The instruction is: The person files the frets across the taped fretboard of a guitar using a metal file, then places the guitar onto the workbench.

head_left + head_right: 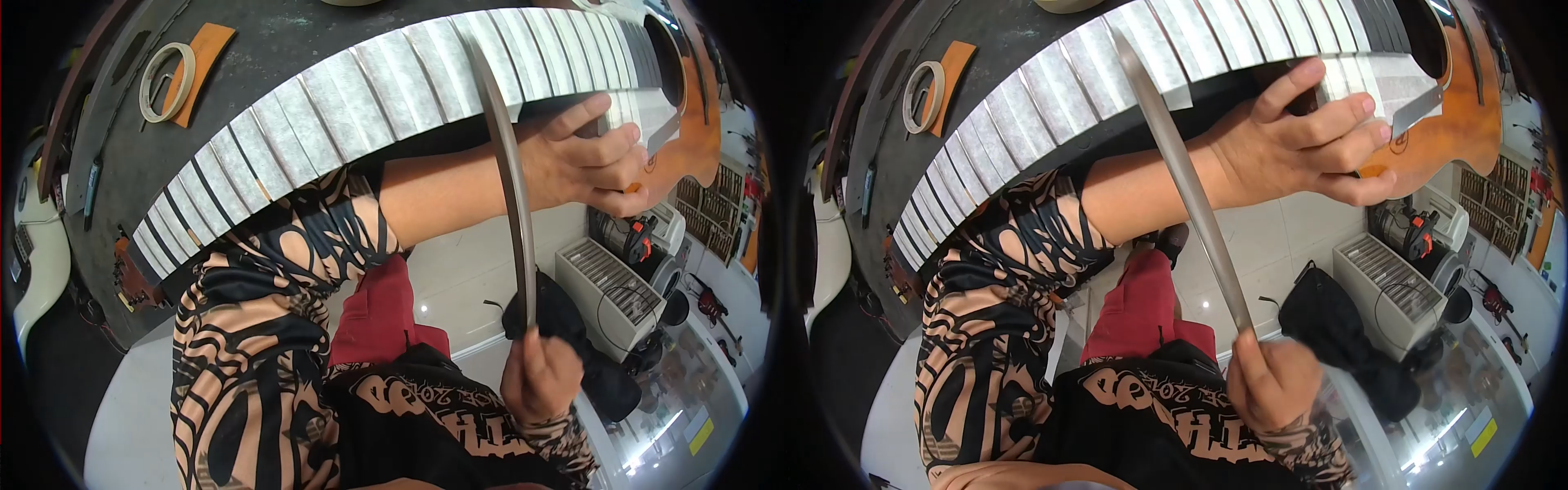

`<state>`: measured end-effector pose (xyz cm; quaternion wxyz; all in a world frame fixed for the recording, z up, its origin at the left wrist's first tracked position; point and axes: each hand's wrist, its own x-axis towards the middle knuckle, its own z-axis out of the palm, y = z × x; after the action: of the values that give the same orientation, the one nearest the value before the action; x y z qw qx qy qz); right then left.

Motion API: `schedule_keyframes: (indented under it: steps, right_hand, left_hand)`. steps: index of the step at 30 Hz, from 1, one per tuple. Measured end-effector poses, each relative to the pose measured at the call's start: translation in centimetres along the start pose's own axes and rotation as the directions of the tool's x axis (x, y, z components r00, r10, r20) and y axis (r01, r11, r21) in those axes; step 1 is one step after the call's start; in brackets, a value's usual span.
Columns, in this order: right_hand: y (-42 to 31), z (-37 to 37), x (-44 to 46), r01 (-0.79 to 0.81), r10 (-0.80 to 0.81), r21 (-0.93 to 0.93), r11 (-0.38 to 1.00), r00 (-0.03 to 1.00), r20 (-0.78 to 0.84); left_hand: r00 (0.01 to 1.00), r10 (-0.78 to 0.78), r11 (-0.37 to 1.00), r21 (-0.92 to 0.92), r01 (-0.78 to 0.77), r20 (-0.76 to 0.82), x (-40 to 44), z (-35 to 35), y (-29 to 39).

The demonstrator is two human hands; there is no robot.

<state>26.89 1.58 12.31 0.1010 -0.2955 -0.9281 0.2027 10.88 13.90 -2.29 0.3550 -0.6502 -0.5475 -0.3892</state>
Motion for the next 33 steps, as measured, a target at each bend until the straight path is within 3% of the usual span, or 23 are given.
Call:
schedule_keyframes:
  steps: [1, 6, 8, 13, 16, 19, 23, 26, 28, 33]
  right_hand:
    - [0.2, 0.5, 2.1, -0.007, 0.008, 0.011, 1.000, 0.999, -0.052]
    - [-1.3, -0.2, 11.2, -0.106, 0.102, 0.101, 0.989, 0.994, 0.043]
    - [-1.5, -0.6, 10.3, -0.139, 0.132, 0.071, 0.988, 0.987, 0.089]
    - [-0.4, -0.9, 0.1, -0.040, 0.039, 0.062, 0.997, 0.999, 0.032]
    - [-0.7, -0.9, -2.4, -0.066, 0.066, 0.034, 0.997, 0.998, 0.009]
    - [0.4, -0.1, 1.5, -0.012, 0.012, 0.019, 1.000, 1.000, -0.004]
    - [-1.2, 0.3, 10.9, -0.067, 0.066, 0.065, 0.996, 0.998, 0.021]
    - [-1.7, -0.4, 10.3, -0.101, 0.098, 0.083, 0.991, 0.994, 0.039]
    - [-0.9, 0.2, 6.4, -0.046, 0.048, 0.034, 0.998, 0.998, -0.037]
    - [-0.1, 0.0, -1.7, -0.017, 0.017, 0.019, 1.000, 1.000, -0.002]
  left_hand:
    - [1.000, -0.007, 1.000, 0.004, 0.007, -0.009, 0.0, 0.1, -0.1]
    - [0.999, -0.022, 0.999, -0.034, 0.020, -0.039, 0.0, 0.1, -0.3]
    - [0.998, -0.019, 0.999, -0.033, 0.018, -0.052, 0.0, 0.2, -0.2]
    - [1.000, 0.003, 1.000, -0.008, -0.003, 0.008, 0.0, -0.2, -0.3]
    - [1.000, -0.003, 1.000, 0.006, 0.003, 0.016, 0.1, -0.2, -0.2]
    - [1.000, -0.015, 1.000, -0.004, 0.015, 0.007, 0.0, -0.1, 0.0]
    - [0.999, -0.012, 1.000, 0.010, 0.012, -0.037, 0.1, 0.1, -0.3]
    - [0.999, 0.007, 1.000, 0.025, -0.006, -0.041, 0.0, 0.3, -0.3]
    - [1.000, -0.005, 1.000, 0.006, 0.005, -0.019, 0.1, 0.0, -0.1]
    - [1.000, 0.000, 0.999, 0.037, 0.000, 0.022, 0.0, -0.1, 0.0]
